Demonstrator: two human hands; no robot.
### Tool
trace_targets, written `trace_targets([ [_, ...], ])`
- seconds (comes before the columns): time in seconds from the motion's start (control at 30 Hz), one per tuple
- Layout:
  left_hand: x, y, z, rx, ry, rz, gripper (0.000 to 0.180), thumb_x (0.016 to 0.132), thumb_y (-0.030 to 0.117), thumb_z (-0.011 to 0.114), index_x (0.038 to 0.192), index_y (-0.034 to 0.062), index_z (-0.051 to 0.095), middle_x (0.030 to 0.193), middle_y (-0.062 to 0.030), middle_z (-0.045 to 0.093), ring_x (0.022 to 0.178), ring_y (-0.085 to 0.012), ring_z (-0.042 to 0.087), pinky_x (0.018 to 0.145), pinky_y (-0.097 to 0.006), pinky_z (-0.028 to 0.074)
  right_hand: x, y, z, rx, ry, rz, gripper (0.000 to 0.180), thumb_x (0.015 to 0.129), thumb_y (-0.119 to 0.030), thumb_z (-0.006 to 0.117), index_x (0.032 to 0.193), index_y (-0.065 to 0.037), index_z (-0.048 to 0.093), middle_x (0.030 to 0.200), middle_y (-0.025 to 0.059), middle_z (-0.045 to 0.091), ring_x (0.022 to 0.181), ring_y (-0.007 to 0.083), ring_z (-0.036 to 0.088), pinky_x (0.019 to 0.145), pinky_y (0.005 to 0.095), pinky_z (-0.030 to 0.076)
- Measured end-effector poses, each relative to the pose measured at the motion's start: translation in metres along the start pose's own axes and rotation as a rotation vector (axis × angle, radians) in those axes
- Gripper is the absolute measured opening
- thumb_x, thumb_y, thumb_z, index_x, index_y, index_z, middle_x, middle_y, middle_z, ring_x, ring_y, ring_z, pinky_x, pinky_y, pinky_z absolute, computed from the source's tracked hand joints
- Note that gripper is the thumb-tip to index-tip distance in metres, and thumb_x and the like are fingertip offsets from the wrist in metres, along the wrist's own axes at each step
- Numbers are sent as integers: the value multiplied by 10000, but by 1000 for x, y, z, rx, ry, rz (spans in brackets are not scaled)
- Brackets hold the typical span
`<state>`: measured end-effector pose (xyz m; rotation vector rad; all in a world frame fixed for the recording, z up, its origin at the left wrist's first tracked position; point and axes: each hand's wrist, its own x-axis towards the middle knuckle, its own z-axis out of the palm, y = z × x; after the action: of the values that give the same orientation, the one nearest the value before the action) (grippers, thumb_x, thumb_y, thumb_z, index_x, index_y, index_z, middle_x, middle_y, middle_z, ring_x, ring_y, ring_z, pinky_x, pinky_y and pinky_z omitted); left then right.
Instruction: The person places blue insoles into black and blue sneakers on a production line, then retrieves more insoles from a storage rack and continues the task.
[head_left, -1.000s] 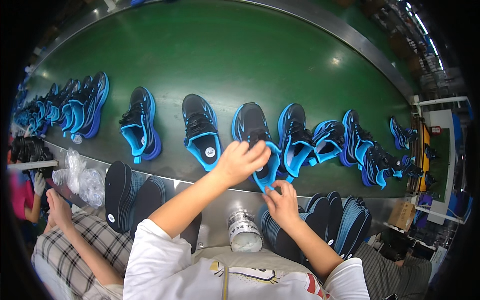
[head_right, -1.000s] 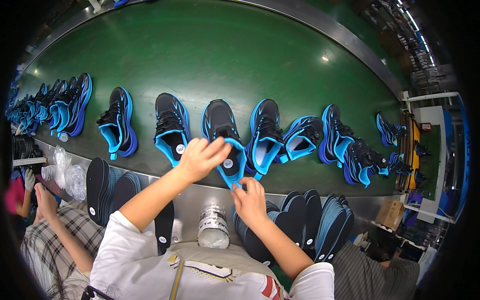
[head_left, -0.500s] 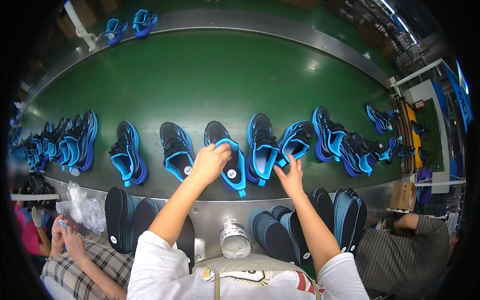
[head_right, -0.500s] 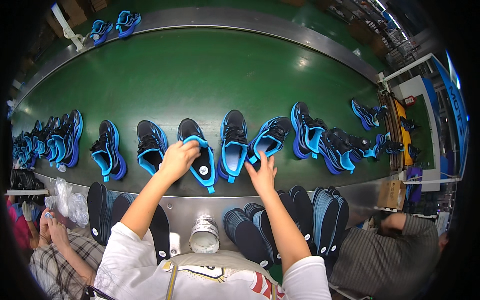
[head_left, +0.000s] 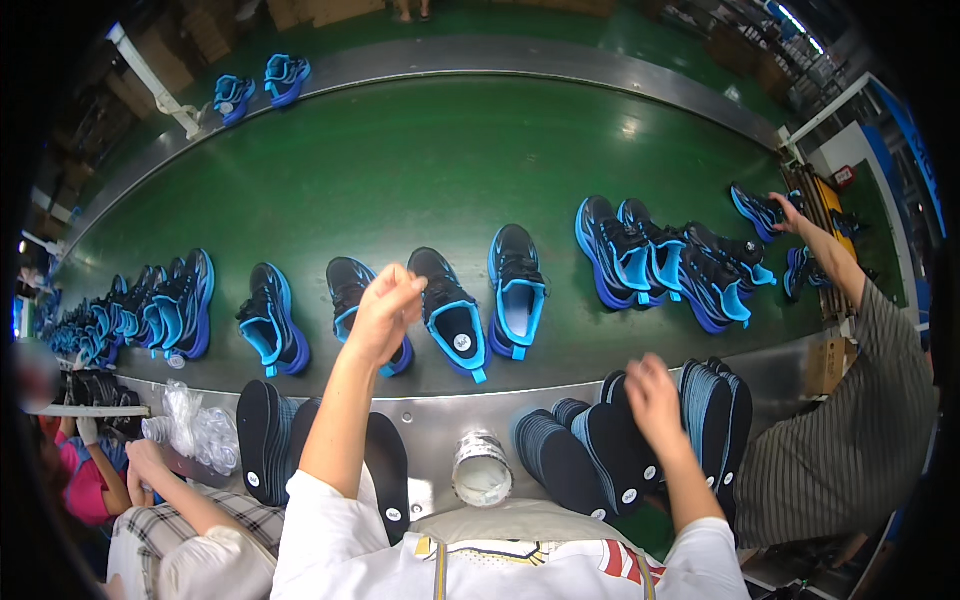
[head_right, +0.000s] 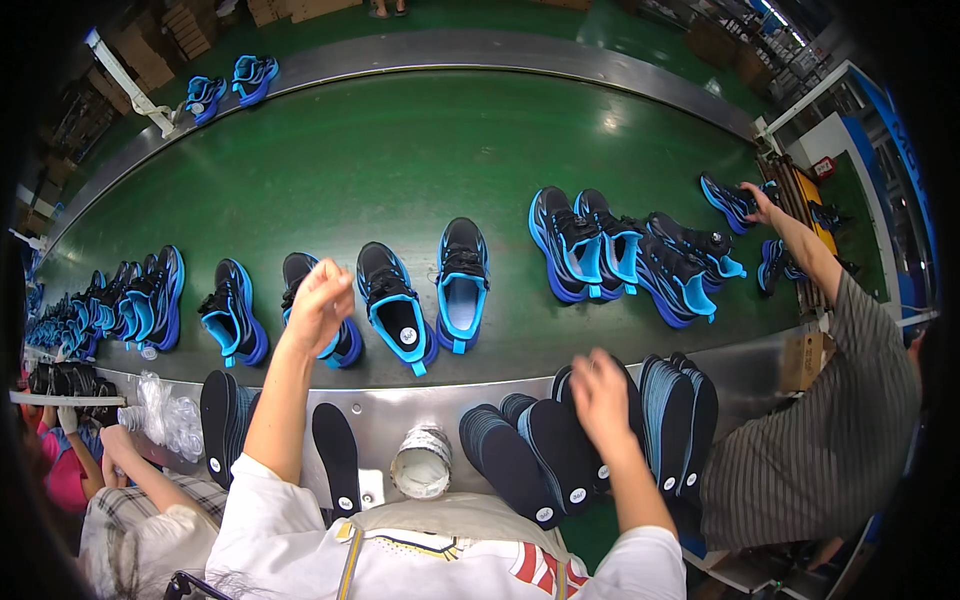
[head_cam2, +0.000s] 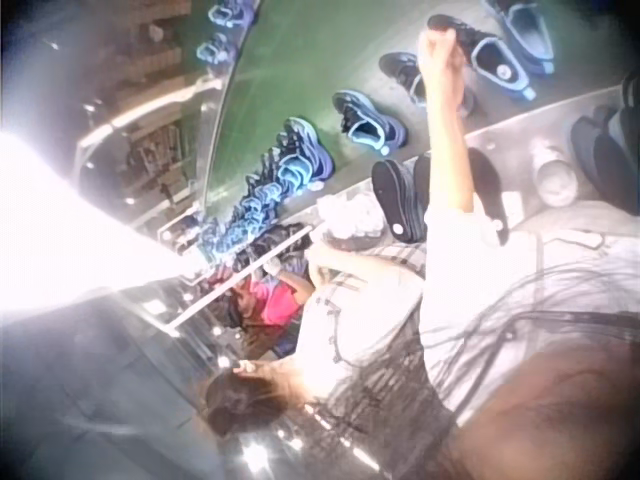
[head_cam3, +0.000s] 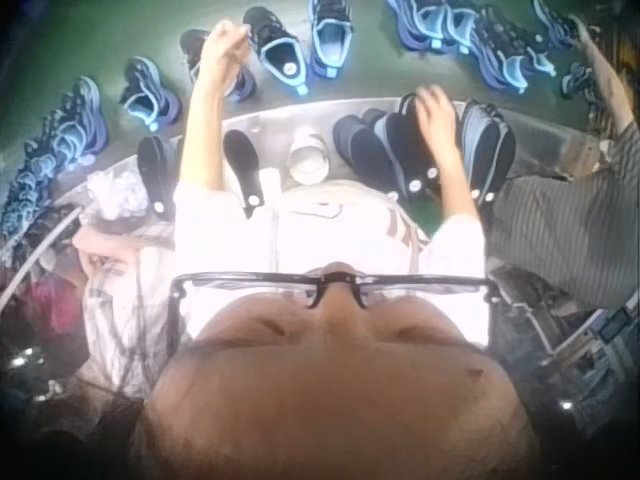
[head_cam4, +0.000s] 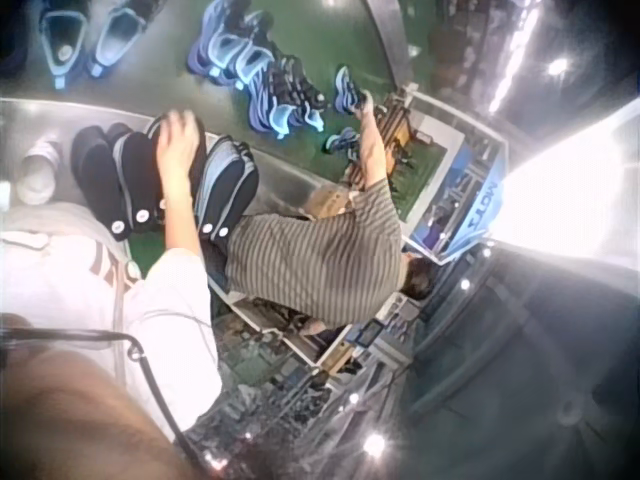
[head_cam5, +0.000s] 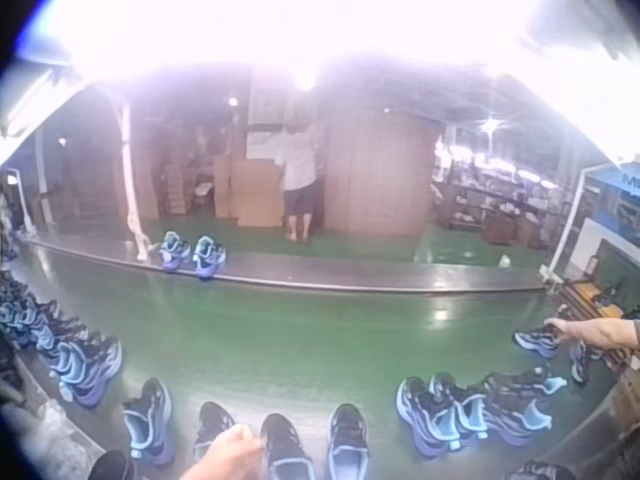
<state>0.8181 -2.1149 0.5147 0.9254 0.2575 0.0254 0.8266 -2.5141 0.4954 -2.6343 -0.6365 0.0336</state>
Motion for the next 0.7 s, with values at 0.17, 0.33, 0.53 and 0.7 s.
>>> trace_targets([
  [0.17, 41, -2, 17, 375, -134, 67, 125, 752, 46, 498, 745, 91, 382, 613, 21, 366, 527, -64, 329, 476, -218, 274, -95, -56, -12, -97, -151, 169, 444, 749, -272, 617, 1133, -73, 516, 1096, 251, 478, 882, 394, 536, 727, 402, 459],
  [0.33, 58, -47, 47, 1345, -329, 548, 308, 749, 166, 554, 1021, 49, 467, 788, -174, 530, 716, -306, 550, 629, -378, 433, -141, -63, -23, 4, -225, 407, 544, 730, -271, 641, 1190, -42, 462, 1167, 316, 410, 1003, 440, 477, 811, 403, 428],
  [0.53, 73, -71, 54, 1843, -316, 568, 374, 738, 226, 597, 1052, 59, 483, 868, -105, 559, 766, -289, 563, 647, -391, 445, -127, -51, -48, 104, -27, 428, 364, 816, -149, 546, 1140, 10, 498, 1181, 311, 421, 1020, 367, 514, 746, 348, 466],
  [0.7, 92, -73, 53, 1469, -223, 399, 340, 810, 371, 505, 881, 43, 565, 773, -161, 600, 746, -334, 575, 650, -421, 446, -20, -38, -70, 379, 60, 244, 220, 802, -140, 575, 901, 54, 604, 940, 177, 593, 668, 178, 585, 591, 257, 455],
])
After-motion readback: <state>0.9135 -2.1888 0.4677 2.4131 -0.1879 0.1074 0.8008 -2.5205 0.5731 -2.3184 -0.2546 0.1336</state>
